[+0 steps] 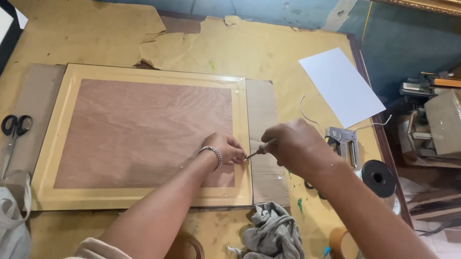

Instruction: Installing metal hangers and wire onto the back of a wooden picture frame using a screwdriver.

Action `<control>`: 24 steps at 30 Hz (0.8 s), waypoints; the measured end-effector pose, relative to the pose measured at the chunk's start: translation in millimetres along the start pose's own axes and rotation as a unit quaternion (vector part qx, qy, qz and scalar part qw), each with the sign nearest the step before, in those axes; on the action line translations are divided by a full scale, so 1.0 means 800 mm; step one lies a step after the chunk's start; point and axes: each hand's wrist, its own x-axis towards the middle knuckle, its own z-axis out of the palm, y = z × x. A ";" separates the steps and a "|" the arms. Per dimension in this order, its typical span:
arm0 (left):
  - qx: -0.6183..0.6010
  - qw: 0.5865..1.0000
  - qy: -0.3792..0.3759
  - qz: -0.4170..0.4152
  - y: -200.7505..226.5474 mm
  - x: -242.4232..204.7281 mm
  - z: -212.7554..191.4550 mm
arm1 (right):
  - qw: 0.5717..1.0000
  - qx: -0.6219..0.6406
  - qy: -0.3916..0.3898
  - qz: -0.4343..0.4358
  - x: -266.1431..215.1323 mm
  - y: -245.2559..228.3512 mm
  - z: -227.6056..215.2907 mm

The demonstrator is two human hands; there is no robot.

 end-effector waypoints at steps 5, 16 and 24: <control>0.036 0.999 0.012 -0.006 0.016 -0.022 -0.006 | 0.995 -0.039 -0.026 0.085 -0.002 -0.025 -0.007; 0.398 0.906 0.105 0.099 -0.010 -0.037 0.014 | 0.994 -0.101 -0.016 -0.031 -0.033 -0.012 -0.023; 0.554 0.790 0.125 0.231 -0.055 -0.109 0.052 | 0.995 -0.055 -0.005 0.081 -0.007 -0.024 -0.003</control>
